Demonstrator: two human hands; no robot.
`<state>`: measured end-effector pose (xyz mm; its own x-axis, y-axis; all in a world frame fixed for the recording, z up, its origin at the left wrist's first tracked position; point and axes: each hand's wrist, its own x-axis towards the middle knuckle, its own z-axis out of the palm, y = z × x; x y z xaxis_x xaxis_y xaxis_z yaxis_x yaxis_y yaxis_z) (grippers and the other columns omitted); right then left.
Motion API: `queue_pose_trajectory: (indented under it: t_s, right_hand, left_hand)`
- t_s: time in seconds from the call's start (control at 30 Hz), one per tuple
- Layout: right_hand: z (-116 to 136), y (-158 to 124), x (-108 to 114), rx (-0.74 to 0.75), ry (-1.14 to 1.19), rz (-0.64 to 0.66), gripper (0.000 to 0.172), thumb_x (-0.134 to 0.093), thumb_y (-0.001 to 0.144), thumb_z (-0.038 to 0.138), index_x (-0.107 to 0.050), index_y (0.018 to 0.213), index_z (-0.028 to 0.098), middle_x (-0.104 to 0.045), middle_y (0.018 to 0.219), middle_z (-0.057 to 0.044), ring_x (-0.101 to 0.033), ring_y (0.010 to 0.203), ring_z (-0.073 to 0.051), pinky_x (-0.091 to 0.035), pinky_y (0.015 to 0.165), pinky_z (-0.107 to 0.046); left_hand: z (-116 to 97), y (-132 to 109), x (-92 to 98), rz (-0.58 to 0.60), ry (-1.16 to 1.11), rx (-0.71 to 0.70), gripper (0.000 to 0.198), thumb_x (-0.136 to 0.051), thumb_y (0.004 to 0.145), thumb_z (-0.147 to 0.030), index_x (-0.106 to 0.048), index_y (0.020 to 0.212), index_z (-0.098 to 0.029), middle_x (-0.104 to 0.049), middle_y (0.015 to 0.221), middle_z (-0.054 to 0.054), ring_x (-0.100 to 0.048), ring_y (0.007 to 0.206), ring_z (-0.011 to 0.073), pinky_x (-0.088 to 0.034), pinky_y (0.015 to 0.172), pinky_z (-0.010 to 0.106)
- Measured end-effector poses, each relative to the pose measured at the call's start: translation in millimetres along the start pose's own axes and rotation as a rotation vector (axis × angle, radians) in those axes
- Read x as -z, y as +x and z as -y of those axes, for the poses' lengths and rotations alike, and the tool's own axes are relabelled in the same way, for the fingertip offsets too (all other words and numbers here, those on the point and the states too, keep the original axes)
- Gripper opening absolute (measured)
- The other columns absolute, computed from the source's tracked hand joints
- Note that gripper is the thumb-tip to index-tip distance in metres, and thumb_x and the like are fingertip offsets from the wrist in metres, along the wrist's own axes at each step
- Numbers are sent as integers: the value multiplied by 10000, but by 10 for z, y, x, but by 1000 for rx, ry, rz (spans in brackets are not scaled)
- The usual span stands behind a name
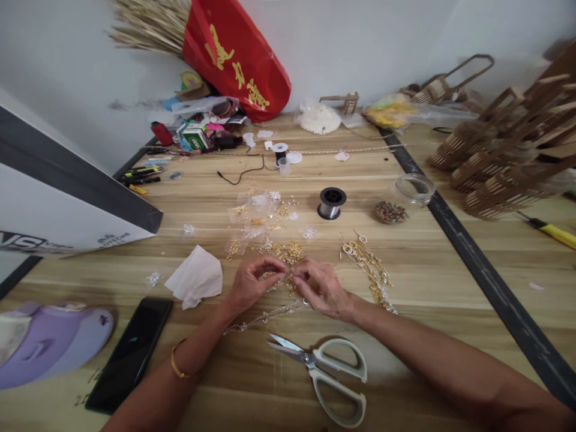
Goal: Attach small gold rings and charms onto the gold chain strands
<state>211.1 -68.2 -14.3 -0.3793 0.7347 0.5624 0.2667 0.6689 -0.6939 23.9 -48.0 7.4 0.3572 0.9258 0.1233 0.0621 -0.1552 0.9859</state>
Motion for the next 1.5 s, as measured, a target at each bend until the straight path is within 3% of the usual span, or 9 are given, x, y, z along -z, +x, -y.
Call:
queue_pose_trajectory:
  t_s: [0.17,0.43,1.5]
  right_hand:
    - [-14,-11,-8,-20,-22,4,57,-470,870,155,-511,844,186,-565,732,-36,-511,649,-143,-418,603,-263]
    - [-24,-14,-24,-69,-17,-16,53,-477,871,167,-525,856,185,-559,720,-28,-509,636,-136,-420,599,-262]
    - [-19,-13,-33,-94,-26,22,54,-480,871,161,-529,854,176,-539,708,-18,-491,621,-123,-398,585,-244]
  left_hand:
    - [-8,-8,-7,-17,145,-101,65,-688,730,-189,-662,774,-149,-675,775,55,-623,761,151,-507,737,264]
    - [23,-12,3,0,225,-148,36,-651,758,-155,-653,794,-153,-673,792,56,-626,774,150,-497,739,257]
    - [-2,-11,-5,23,314,-258,27,-638,764,-120,-640,786,-136,-676,758,54,-631,727,140,-492,698,250]
